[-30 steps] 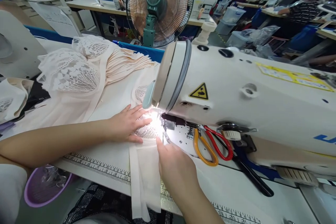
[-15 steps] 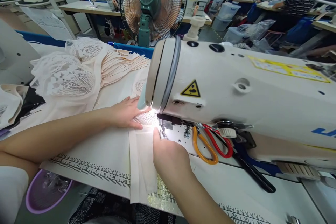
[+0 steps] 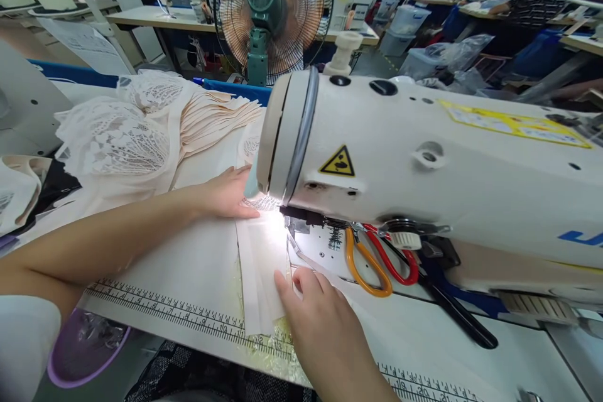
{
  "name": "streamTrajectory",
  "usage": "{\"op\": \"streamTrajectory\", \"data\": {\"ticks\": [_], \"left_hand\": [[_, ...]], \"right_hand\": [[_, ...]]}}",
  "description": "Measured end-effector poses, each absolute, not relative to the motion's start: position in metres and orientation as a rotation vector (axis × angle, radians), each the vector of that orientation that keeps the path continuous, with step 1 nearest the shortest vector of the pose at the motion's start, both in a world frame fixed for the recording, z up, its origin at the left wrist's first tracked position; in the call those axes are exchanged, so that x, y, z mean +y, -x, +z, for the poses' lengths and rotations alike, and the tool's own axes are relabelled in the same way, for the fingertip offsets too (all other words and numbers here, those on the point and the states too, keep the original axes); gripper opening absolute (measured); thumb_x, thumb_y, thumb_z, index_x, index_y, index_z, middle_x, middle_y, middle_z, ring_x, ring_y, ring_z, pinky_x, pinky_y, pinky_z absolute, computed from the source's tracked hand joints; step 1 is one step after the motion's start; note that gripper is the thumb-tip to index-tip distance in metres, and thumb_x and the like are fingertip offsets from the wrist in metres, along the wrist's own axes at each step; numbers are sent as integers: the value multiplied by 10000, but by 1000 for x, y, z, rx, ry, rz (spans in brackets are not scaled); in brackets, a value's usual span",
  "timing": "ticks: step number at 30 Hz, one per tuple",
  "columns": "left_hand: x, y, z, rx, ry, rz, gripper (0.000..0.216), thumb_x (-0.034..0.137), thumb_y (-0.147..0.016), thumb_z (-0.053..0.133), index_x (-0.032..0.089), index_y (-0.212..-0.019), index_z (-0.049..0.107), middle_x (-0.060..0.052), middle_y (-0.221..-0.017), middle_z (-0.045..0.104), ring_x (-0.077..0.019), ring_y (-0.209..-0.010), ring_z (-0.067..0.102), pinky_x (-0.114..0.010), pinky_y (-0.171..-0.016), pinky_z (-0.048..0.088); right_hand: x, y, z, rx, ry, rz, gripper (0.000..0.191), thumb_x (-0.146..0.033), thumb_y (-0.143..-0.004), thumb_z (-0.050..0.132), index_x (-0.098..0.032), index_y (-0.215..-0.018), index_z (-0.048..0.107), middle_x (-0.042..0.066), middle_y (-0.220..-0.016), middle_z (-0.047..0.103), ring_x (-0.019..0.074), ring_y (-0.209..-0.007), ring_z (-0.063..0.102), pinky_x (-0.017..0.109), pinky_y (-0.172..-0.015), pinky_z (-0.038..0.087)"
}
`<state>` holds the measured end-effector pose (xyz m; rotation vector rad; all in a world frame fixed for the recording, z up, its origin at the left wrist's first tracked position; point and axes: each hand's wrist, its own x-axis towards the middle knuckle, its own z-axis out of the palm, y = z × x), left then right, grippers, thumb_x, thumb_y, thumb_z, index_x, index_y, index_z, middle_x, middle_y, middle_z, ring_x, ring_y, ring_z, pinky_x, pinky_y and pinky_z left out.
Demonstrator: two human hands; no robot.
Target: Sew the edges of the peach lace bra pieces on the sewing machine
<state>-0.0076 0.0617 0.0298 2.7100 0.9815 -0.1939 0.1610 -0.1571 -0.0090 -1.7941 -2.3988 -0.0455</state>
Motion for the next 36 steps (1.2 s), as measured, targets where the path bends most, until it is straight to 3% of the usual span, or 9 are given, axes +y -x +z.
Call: {"op": "streamTrajectory", "data": {"ticks": [3, 5, 8, 11, 15, 24, 27, 30, 36], "left_hand": [[54, 7, 23, 1044, -2788, -42, 495, 501, -764, 568, 164, -1127, 558, -130, -1485, 231, -387, -1296, 296, -567, -1047, 254], [38, 7, 18, 992, -2910, 117, 385, 398, -813, 540, 125, -1082, 577, -174, -1415, 340, -375, -1256, 351, -560, -1015, 308], [3, 7, 13, 597, -3038, 272, 257, 234, -879, 416, 91, -935, 622, -157, -1107, 583, -244, -979, 549, -389, -826, 485], [-27, 8, 9, 210, -3027, 256, 281, 323, -869, 477, 93, -850, 637, -95, -883, 610, -162, -738, 544, -283, -640, 494], [-32, 12, 5, 102, -3100, 235, 314, 404, -802, 580, 117, -912, 646, -83, -934, 618, -190, -790, 547, -314, -641, 475], [3, 13, -1, -51, -3159, 397, 273, 343, -868, 489, 136, -970, 634, -75, -1031, 639, -186, -828, 560, -326, -631, 418], [6, 11, 1, -80, -3135, 462, 201, 238, -899, 450, 159, -895, 634, -50, -957, 655, -175, -850, 564, -331, -695, 417], [7, 8, 8, -142, -3094, 446, 282, 126, -914, 397, 161, -740, 616, -28, -847, 656, -151, -832, 564, -330, -756, 417], [11, 7, 13, -226, -3013, 308, 230, 156, -888, 443, 140, -746, 622, -69, -860, 654, -146, -770, 556, -300, -746, 453]], "right_hand": [[-160, -165, -10, -2422, 1764, -8, 454, -22, -765, 403, -223, -1152, 529, 48, -868, 532, 160, -732, 511, 214, -537, 352], [-161, -166, -11, -2428, 1749, 2, 453, -19, -770, 407, -218, -1158, 530, 45, -859, 532, 158, -721, 503, 219, -544, 366], [-160, -165, -14, -2432, 1740, -10, 492, -9, -750, 421, -210, -1187, 523, 46, -849, 516, 166, -724, 488, 230, -549, 376], [-155, -162, -16, -2382, 1777, -57, 531, -7, -720, 441, -199, -1209, 525, 42, -802, 482, 173, -702, 460, 240, -528, 348], [-147, -159, -16, -2348, 1812, -31, 517, -2, -713, 451, -192, -1182, 557, 26, -752, 455, 159, -653, 425, 238, -508, 308], [-149, -162, -21, -2322, 1811, -45, 536, 5, -719, 429, -208, -1201, 525, 29, -796, 470, 153, -678, 417, 238, -538, 288], [-148, -163, -19, -2336, 1827, -16, 489, -12, -734, 431, -213, -1164, 547, 23, -774, 458, 144, -653, 401, 230, -523, 256], [-145, -163, -16, -2370, 1863, -25, 473, -37, -753, 453, -216, -1180, 548, 15, -741, 450, 140, -641, 408, 226, -506, 227], [-128, -157, 4, -2464, 2126, 124, 415, -178, -839, 450, -283, -1233, 527, -15, -620, 443, 128, -538, 411, 238, -428, 146]]}}
